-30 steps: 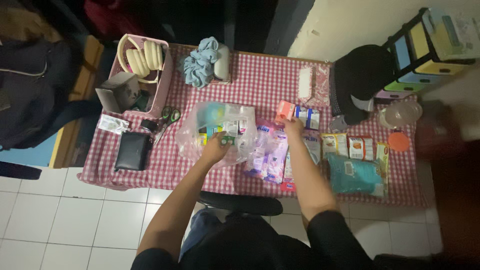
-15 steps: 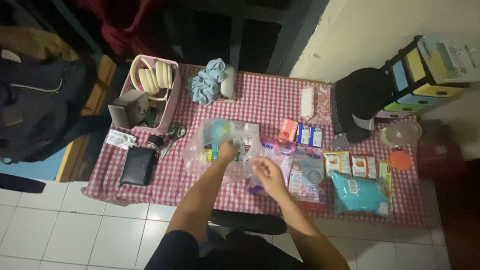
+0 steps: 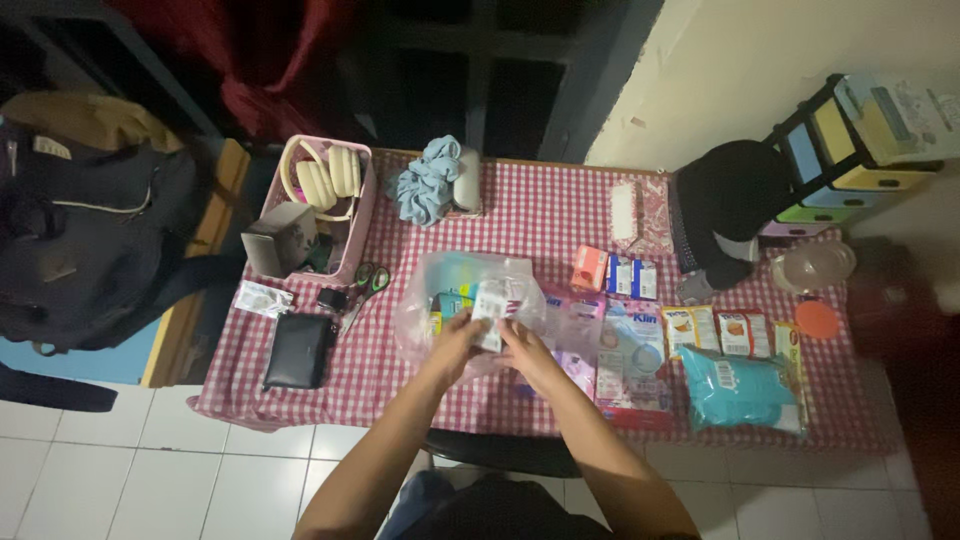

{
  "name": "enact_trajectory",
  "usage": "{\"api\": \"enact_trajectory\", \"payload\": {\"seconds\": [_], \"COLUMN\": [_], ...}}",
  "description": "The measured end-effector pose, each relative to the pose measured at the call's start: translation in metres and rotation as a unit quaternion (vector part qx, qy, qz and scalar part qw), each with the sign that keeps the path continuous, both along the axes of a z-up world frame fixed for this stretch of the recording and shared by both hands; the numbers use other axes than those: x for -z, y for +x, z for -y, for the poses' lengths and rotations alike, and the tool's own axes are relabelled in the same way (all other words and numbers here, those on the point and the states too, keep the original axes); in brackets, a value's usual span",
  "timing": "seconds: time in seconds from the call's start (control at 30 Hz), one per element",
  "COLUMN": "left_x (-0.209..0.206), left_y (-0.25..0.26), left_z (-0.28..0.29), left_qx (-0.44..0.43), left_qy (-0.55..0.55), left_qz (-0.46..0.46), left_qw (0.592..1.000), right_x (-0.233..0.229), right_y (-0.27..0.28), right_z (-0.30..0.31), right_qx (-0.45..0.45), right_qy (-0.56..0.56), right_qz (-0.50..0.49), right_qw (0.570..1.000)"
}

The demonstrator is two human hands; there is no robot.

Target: The person places various toiletries including soaps, toothpaste, and packets into a clear plastic bag by hand on a table.

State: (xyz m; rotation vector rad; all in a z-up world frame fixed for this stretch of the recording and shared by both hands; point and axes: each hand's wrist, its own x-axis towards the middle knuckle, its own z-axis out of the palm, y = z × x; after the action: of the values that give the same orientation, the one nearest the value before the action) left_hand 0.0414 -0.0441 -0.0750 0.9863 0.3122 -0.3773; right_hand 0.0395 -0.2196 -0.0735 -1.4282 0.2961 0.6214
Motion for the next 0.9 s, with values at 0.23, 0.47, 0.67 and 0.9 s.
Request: {"api": "enact_trajectory", "payload": {"seconds": [0.23, 0.47, 0.67, 0.9], "left_x": [-0.033, -0.069, -0.101, -0.144], "left_y": [-0.043, -0.035, -0.028, 0.002], "left_z": [-0.036, -0.058, -0.057, -0.049], "left_qx": [0.004, -0.039, -0.012, -0.053], "left_qy": [0.391, 0.114, -0.106, -0.129], "left_qz": [0.225, 0.117, 0.076, 0.096], "left_qw": [0.892, 0.986, 0.991, 0.986], "right_x": [-0.025, -0.083, -0.102, -0.131], "right_y": [-0.002, -0.031, -0.044, -0.040], "right_z": [-0.046, -0.070, -0.076, -0.069], "right_qx": [-0.016, -0.054, -0.090, 0.058], "right_qy": [0.081, 0.161, 0.157, 0.088], "right_qz": [0.134, 0.061, 0.063, 0.056], "right_qw": [0.988, 0.984, 0.982, 0.993]}}
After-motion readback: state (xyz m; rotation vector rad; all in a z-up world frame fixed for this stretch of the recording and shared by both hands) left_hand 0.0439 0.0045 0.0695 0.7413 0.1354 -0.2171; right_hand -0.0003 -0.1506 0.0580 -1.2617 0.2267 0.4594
